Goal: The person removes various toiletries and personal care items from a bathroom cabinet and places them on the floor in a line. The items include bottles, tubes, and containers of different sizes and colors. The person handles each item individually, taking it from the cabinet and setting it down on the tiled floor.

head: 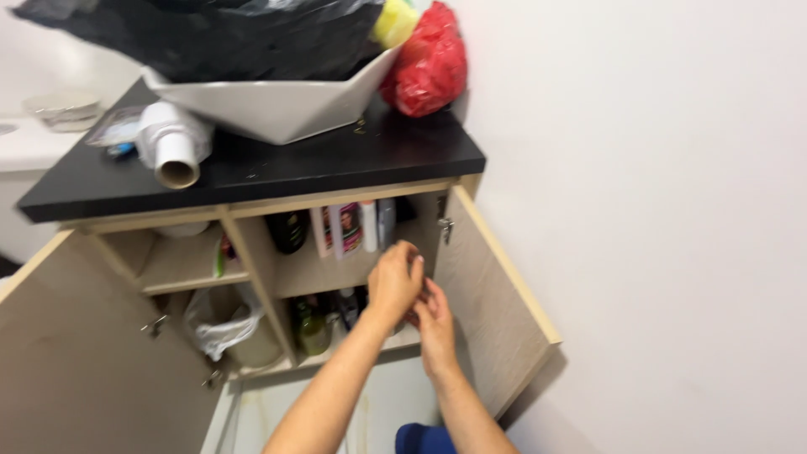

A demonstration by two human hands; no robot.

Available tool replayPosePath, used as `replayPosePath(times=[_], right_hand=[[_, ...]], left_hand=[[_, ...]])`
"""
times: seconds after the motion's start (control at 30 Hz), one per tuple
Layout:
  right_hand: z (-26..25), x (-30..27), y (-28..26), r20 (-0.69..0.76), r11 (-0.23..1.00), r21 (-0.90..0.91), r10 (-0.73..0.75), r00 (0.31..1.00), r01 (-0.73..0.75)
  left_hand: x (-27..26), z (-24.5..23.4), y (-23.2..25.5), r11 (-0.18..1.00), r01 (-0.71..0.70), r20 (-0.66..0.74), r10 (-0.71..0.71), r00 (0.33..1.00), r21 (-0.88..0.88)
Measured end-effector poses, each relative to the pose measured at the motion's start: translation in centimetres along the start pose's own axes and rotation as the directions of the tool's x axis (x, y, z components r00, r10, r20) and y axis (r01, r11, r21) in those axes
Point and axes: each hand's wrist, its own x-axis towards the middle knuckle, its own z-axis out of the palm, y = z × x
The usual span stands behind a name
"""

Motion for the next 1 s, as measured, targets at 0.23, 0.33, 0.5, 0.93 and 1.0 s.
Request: replayPosePath(times=[0.23,0.33,0.5,0.93,1.0], right_hand=[[-0.7,0.6,0.2,-0.024,0.996,-0.057,0.066,0.998,-0.067],[-0.5,0.8,0.7,-0.018,0.996,-0.03,0.082,0.996,-0.083],[-0.4,0.7,1.2,-0.031,0.981,-0.119,0.147,0.989,-0.15],[-0.2,1.2,1.4,-0.04,0.971,-0.169,0.165,0.985,-0.17],[-0.5,1.6,2.2,-0.043,0.971,-0.173,0.16,0.986,-0.165]], left_hand=[[9.8,6.2,-5.8,0.899,-0.037,0.047,0.018,0.999,0.436],[13.2,8.4,-8.4,0.818,-0.051,0.116,-0.019,0.993,0.573],[17.6,9.6,-11.4,0.803,0.024,0.178,-0.162,0.971,0.596],[18.9,9.7,-12.5,0.958,0.026,0.182,-0.081,0.98,0.287],[18.0,9.8,-12.1,0.967,0.057,0.231,-0.115,0.966,0.247]])
